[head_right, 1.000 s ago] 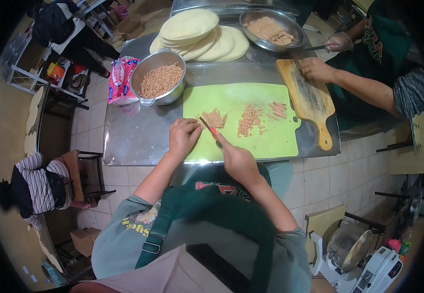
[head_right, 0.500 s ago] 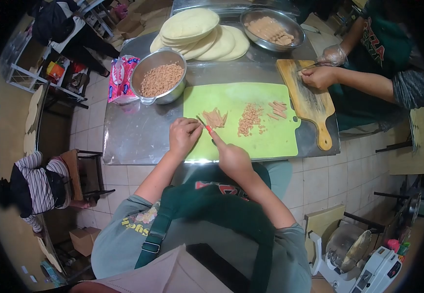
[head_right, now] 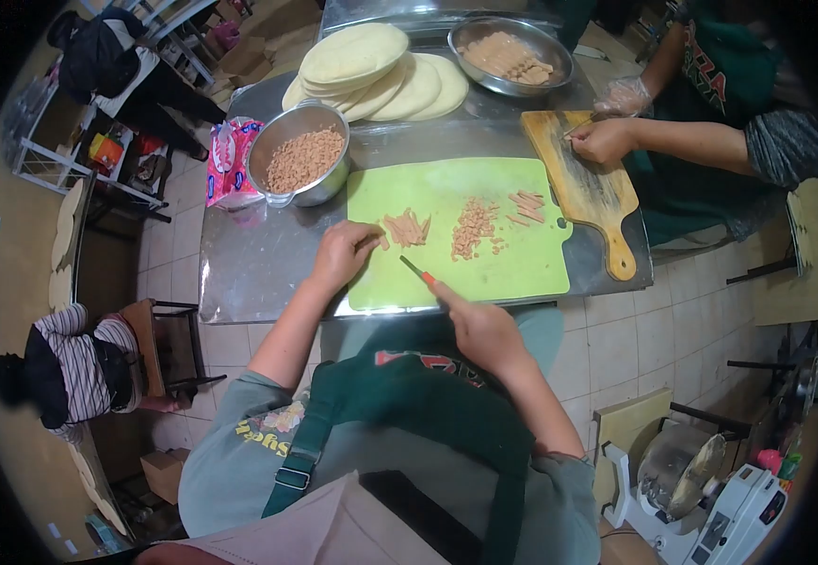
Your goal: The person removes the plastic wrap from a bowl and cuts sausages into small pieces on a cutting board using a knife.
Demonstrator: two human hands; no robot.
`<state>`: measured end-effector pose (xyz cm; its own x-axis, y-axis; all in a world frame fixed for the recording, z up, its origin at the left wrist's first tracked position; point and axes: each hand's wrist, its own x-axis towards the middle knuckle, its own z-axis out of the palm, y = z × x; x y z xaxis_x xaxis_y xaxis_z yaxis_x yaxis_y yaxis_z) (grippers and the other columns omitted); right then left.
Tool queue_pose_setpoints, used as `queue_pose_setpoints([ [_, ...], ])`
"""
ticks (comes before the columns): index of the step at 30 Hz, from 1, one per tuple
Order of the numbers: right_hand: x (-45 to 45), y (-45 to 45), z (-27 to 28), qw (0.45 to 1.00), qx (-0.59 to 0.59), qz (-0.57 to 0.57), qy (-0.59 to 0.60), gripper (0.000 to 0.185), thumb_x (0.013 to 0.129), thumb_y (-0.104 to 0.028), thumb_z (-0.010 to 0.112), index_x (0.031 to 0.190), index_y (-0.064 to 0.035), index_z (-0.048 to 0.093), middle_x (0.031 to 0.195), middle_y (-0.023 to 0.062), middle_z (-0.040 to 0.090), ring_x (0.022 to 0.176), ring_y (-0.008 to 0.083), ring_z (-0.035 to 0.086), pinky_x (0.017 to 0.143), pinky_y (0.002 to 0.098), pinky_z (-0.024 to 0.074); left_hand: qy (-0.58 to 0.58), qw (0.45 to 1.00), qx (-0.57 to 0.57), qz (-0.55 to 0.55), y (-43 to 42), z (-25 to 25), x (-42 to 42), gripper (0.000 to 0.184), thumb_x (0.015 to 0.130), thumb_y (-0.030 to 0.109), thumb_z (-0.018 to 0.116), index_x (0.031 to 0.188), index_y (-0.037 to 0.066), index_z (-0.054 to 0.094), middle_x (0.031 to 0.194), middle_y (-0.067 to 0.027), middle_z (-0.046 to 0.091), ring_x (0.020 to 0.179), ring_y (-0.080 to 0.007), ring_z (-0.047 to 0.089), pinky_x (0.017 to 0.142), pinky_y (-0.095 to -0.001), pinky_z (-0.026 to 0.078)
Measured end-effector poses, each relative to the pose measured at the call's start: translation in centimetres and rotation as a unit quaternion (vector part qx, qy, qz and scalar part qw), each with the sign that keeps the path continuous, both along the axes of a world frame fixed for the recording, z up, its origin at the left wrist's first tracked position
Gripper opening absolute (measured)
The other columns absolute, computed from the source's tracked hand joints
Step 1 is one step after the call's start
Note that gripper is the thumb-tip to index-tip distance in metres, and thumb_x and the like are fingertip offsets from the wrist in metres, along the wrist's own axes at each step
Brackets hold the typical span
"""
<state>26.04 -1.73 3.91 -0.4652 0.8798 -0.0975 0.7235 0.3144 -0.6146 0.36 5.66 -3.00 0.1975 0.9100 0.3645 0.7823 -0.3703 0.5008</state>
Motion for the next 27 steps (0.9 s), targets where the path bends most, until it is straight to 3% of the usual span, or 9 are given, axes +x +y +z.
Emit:
queue_pose_setpoints([
  [3,1.5,0.3,-1.2,0.995,0.015,-0.001,0.099,0.046,0.084,-0.006,0.050,0.129,-0.0164,0.048,0.074,0.0186,0.061,0.064,0.0311,0.060,0.064,0.0362,0.0482,0.011,0.996,-0.062,-0.067,1.8,1.7,-0.6,0.031,0.067,0.006,0.069,0.098,0.009,0.065,0.087,-0.0063,0.065,0.085,-0.0264,0.058,0.077,-0.0373,0.044],
  [6,2.6,0.2,-0.9,0.985,0.023,-0.022,0.168,0.046,0.085,-0.005,0.050,0.130,-0.0162,0.048,0.071,0.0137,0.060,0.061,0.0227,0.056,0.065,0.0303,0.0468,0.062,0.985,-0.027,-0.158,4.0,2.1,-0.6,0.041,0.070,0.009,0.067,0.111,0.013,0.060,0.109,-0.0090,0.060,0.100,-0.0281,0.055,0.084,-0.0383,0.043],
  [8,3.3,0.0,0.3,0.983,0.005,-0.043,0.181,0.046,0.086,-0.005,0.051,0.130,-0.0163,0.048,0.067,0.0106,0.058,0.059,0.0178,0.052,0.063,0.0276,0.0456,0.162,0.953,-0.018,-0.257,5.4,2.6,-0.3,0.051,0.074,0.015,0.063,0.123,0.020,0.052,0.129,-0.0063,0.049,0.117,-0.0301,0.046,0.093,-0.0432,0.039],
  [10,3.8,-0.2,1.6,0.976,-0.107,-0.130,0.140,0.042,0.088,-0.007,0.049,0.128,-0.0162,0.049,0.103,0.0212,0.061,0.094,0.0306,0.061,0.081,0.0303,0.0450,0.208,0.928,-0.016,-0.310,6.3,3.3,0.5,0.051,0.076,0.018,0.062,0.125,0.022,0.050,0.132,-0.0032,0.046,0.122,-0.0301,0.041,0.096,-0.0464,0.036],
  [11,4.0,-0.3,1.6,0.975,-0.107,-0.134,0.142,0.042,0.088,-0.007,0.049,0.128,-0.0162,0.049,0.103,0.0212,0.061,0.094,0.0306,0.061,0.081,0.0303,0.0450,0.252,0.900,-0.016,-0.355,6.6,3.6,0.9,0.051,0.078,0.020,0.060,0.127,0.024,0.048,0.136,-0.0001,0.044,0.126,-0.0301,0.037,0.099,-0.0497,0.034],
  [18,4.1,-0.9,0.8,0.972,-0.136,-0.135,0.134,0.045,0.088,-0.007,0.048,0.131,-0.0174,0.045,0.107,0.0201,0.060,0.099,0.0322,0.060,0.084,0.0321,0.0452,0.299,0.857,-0.080,-0.411,7.6,3.4,2.0,0.047,0.080,0.022,0.058,0.126,0.026,0.049,0.136,0.0025,0.043,0.129,-0.0288,0.034,0.103,-0.0515,0.029],
  [23,4.1,-1.0,-1.9,0.967,-0.119,-0.111,0.195,0.045,0.087,-0.008,0.048,0.131,-0.0177,0.046,0.108,0.0203,0.060,0.100,0.0327,0.059,0.084,0.0331,0.0459,0.218,0.879,-0.040,-0.422,7.8,2.5,2.4,0.043,0.081,0.023,0.059,0.124,0.020,0.052,0.120,-0.0031,0.053,0.110,-0.0267,0.049,0.092,-0.0433,0.039],
  [26,4.4,-1.0,-3.6,0.967,-0.121,-0.148,0.168,0.044,0.087,-0.010,0.049,0.131,-0.0162,0.046,0.106,0.0199,0.061,0.097,0.0317,0.060,0.082,0.0331,0.0464,0.190,0.921,-0.011,-0.341,7.0,1.7,2.5,0.041,0.081,0.022,0.060,0.121,0.019,0.054,0.110,-0.0034,0.056,0.099,-0.0249,0.052,0.084,-0.0391,0.041],
  [27,4.4,-1.0,-4.6,0.971,-0.048,-0.140,0.187,0.045,0.087,-0.009,0.049,0.131,-0.0143,0.045,0.093,0.0155,0.062,0.080,0.0247,0.058,0.074,0.0300,0.0458,0.190,0.920,-0.010,-0.341,6.6,1.4,2.6,0.041,0.081,0.022,0.060,0.121,0.019,0.054,0.110,-0.0034,0.056,0.099,-0.0249,0.052,0.084,-0.0391,0.041],
])
